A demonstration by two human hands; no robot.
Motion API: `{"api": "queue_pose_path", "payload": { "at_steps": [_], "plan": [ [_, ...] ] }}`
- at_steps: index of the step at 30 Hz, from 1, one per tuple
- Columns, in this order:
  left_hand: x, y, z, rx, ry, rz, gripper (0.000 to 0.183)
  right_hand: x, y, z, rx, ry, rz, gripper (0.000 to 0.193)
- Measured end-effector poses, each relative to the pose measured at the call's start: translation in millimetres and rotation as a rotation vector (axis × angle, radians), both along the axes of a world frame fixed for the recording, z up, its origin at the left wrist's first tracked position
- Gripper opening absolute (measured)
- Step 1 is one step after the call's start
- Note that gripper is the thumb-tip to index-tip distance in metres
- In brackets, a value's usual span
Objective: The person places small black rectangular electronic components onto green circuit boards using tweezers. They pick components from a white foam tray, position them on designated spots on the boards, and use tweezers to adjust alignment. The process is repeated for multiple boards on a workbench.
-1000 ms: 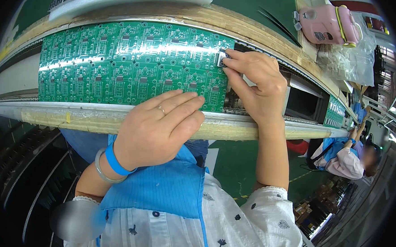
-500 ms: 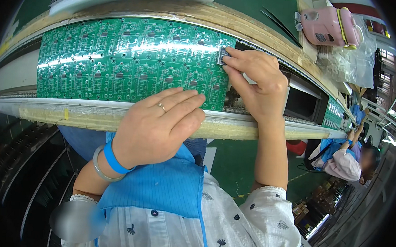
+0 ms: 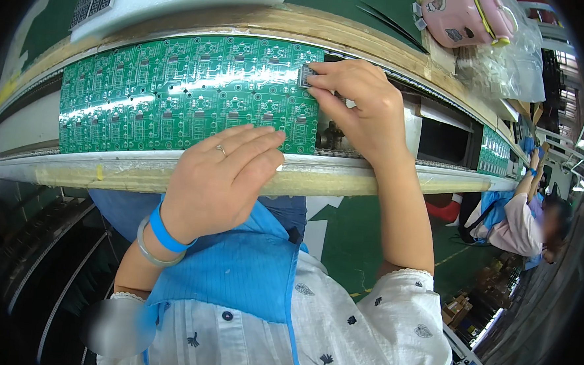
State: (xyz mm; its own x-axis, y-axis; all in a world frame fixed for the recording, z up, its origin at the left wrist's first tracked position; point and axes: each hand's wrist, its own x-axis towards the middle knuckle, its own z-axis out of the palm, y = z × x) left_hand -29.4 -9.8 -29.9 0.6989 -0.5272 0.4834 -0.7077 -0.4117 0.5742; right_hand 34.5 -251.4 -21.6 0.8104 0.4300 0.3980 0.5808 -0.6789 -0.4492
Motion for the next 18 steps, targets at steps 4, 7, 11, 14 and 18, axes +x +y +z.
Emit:
{"api": "queue_pose_path", "payload": {
  "at_steps": [4,7,11,14,18],
  "plan": [
    [-0.2,-1.1,1.5,0.012,-0.003,0.007,0.017,0.3,-0.2,1.3,-0.049,-0.05,0.031,0.018],
    [2.5,-0.5,1.5,-0.042,0.047,0.014,0.019,-1.2,-3.0,5.1,0.028,0.007,0.052,0.023],
    [5.9,1.1,29.4,-0.211,0.336,0.067,0.02,-19.6,-6.2,21.7,0.26,0.055,-0.042,0.032],
    [1.4,-7.5,34.8,-0.466,0.64,0.056,0.026,-59.4,8.7,42.1,0.596,0.627,0.086,0.05],
    [-10.4,-27.5,39.7,-0.862,1.081,-0.035,0.032,-84.6,17.5,30.1,0.598,0.507,-0.014,0.051]
  ]
}}
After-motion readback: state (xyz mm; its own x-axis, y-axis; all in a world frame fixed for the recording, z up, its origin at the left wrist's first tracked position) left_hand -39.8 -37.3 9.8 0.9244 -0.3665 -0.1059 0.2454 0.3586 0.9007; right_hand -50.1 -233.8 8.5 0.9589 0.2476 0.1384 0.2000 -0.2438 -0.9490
